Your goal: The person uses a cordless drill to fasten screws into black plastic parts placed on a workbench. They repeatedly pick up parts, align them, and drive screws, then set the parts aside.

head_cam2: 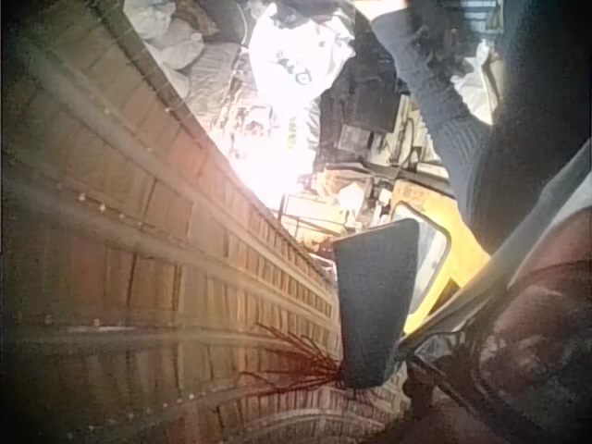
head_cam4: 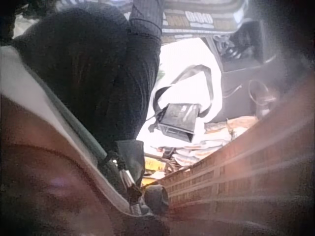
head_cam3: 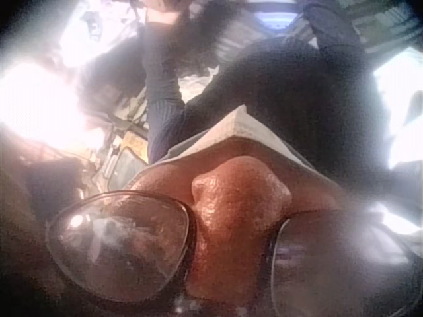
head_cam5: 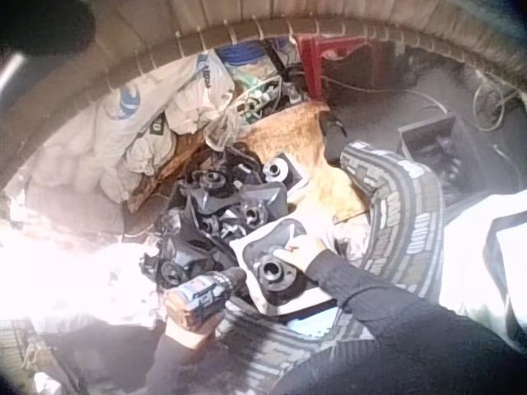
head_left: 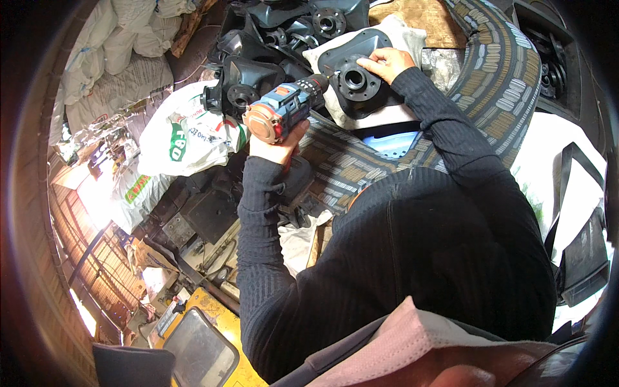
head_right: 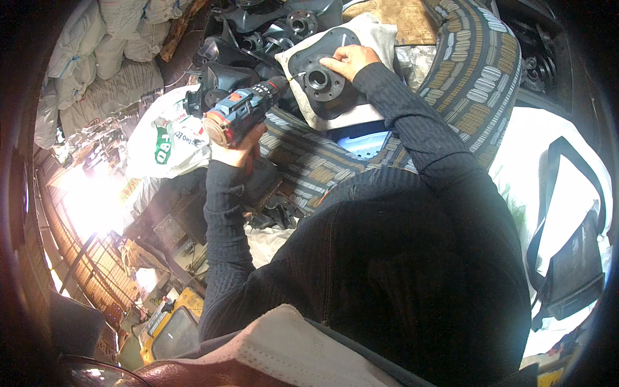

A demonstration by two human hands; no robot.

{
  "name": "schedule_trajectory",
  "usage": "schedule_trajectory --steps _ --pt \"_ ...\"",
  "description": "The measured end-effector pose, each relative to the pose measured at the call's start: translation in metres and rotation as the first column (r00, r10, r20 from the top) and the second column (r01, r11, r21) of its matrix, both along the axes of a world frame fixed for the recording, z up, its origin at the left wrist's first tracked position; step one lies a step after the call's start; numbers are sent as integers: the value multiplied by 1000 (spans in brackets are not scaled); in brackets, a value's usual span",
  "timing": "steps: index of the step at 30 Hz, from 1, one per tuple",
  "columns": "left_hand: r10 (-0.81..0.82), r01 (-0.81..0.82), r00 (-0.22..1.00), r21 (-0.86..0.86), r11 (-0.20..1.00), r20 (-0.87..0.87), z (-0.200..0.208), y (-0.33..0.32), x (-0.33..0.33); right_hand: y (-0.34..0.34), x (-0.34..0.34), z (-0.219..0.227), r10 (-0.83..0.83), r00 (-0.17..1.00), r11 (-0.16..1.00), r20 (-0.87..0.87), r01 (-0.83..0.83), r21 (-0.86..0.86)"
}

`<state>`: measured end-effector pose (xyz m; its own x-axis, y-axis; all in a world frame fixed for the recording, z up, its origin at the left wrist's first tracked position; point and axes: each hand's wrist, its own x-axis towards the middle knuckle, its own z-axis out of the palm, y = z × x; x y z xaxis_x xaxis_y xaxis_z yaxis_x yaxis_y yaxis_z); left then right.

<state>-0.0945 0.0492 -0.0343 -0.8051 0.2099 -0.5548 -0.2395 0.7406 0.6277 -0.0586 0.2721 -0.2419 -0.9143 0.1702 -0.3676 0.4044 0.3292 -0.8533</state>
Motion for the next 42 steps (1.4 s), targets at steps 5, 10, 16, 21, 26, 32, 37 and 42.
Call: schedule_trajectory --steps 5,10,16,21,26,32,37,42 --pt "-12 11 1000 51 999 18 -5 -3 -1 1 0 1 -2 1000 1000 19 2 -22" --pt "-616 497 721 -383 779 -317 -20 -14 -14 -3 1 -2 -29 999 999 -37 28 -20" --pt "-780 580 598 -571 580 -185 2 6 -25 -3 2 -5 -60 997 998 -49 59 -26" --pt "-832 675 555 -581 455 -7 -10 6 -61 -2 1 0 -57 997 998 -44 55 -41" --pt "-837 665 548 -608 433 4 -31 -21 -66 -5 1 -1 -76 995 996 -65 73 -51" --pt "-787 689 595 -605 398 161 -18 12 -65 -6 4 -6 -83 989 996 -123 81 -21" --pt "-784 699 610 -541 468 111 -25 -4 -56 -8 7 -8 -91 968 996 -233 88 -25" --pt "-881 744 468 -570 349 71 -39 -6 -56 0 7 -9 -47 973 999 -227 47 -8"
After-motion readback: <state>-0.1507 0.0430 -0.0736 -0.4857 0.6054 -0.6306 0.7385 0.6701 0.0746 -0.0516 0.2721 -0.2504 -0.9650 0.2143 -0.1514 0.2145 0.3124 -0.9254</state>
